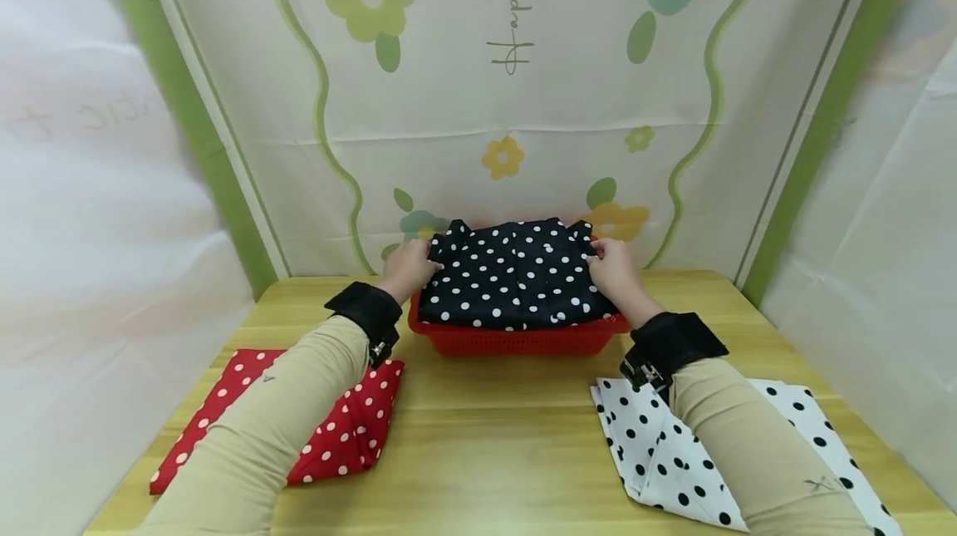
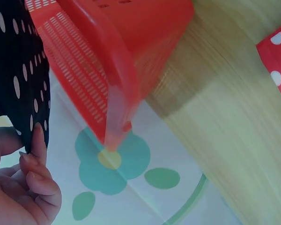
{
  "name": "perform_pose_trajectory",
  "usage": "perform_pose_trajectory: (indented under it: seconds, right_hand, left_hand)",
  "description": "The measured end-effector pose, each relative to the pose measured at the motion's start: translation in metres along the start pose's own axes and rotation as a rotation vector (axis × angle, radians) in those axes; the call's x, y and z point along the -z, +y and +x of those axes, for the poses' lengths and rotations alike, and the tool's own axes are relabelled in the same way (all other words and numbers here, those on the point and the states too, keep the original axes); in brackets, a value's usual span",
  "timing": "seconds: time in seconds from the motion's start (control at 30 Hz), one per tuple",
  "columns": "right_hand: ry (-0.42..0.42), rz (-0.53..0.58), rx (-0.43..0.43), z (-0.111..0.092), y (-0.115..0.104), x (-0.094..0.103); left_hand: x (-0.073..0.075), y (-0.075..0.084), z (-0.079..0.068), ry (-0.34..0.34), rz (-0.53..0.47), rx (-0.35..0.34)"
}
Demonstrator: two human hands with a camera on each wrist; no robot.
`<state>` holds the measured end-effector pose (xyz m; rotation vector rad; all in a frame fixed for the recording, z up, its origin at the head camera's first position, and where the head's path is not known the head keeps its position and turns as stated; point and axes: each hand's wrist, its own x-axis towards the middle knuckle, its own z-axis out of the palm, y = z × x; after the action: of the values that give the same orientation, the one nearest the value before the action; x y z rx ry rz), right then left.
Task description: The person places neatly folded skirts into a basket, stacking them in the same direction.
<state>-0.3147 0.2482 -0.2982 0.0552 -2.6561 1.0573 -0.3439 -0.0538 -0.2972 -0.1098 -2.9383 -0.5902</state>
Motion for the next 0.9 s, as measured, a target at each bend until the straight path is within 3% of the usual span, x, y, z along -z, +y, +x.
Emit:
perform_pose_trajectory:
  seconds: [0.13,0.4,0.7,0.9]
  right_hand:
    - [0.017,0.012,0.017,0.002,0.003,-0.004]
    - [0.036,0.056,0.024,0.002,0.004,-0.013]
    - [0.08,0.053,0.055,0.002,0.007,-0.02]
    - [0.069,0.023,0.046,-0.001,0.005,-0.028]
  left_hand:
    - [-0.005,-0.002,0.002,0.01,0.004,-0.014]
    - [-0.006,-0.003,0.002,0.018,-0.019,0.032]
    - [-0.01,0.0,0.001,0.044,-0.034,0.019]
    - [-0.014,-0.006,0.003,0.034,-0.029,0.039]
